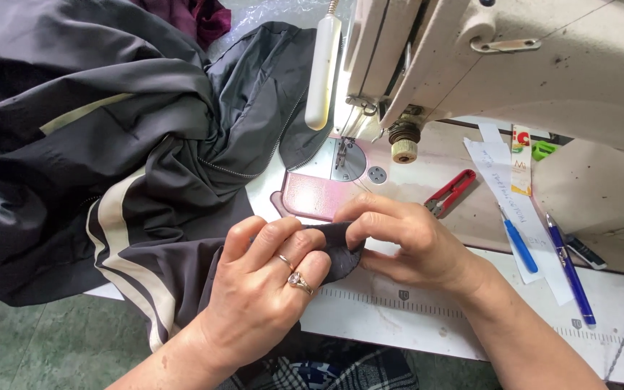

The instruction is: Inspecting and measuring the elasticated cuff of a garment at a sewing station.

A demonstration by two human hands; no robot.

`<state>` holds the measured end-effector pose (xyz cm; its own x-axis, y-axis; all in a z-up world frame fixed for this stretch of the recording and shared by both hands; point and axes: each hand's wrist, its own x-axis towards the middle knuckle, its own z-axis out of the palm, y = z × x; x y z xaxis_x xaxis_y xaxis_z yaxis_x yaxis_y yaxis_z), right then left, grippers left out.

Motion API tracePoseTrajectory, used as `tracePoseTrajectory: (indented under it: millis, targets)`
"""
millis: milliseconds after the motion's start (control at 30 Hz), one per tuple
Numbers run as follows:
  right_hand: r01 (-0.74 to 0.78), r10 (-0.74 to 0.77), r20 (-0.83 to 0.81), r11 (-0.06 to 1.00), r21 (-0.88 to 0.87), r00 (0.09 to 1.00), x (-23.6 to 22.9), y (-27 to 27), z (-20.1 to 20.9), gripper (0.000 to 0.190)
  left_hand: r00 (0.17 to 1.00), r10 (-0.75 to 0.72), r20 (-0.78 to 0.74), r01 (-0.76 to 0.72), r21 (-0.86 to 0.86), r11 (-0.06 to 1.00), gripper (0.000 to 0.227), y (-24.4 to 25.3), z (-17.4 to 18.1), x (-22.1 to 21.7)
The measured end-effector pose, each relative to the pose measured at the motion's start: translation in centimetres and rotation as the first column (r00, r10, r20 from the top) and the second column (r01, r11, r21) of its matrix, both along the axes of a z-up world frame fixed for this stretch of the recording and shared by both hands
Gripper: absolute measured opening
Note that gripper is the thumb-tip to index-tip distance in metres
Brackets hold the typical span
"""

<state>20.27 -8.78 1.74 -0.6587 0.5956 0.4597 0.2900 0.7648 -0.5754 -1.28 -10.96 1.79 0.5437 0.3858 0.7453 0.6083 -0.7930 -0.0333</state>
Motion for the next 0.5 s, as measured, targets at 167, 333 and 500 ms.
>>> tracePoseTrajectory:
  millis: [167,333,500]
  targets:
    - [0.009,-0.009,-0.022,1.0,-0.008,1.0,-0.08,-0.1,-0.31,0.011,0.993,-0.014,0.114,0.035,-0.186,0.982,0.019,0.08,-0.24,-0.01]
    - [-0.011,0.01,-0.08,1.0,-0.014,0.997,-0.32,-0.17,-0.35,0.01,0.996,0.0,0.092,0.02,-0.212,0.977,0.017,0.27,-0.33,-0.22]
    - [-0.017,0.015,-0.048,0.999,-0.046,0.999,-0.34,-0.18,-0.14,0.012,0.968,-0.151,0.2,0.17,-0.084,0.982,0.028,0.34,-0.77,-0.46]
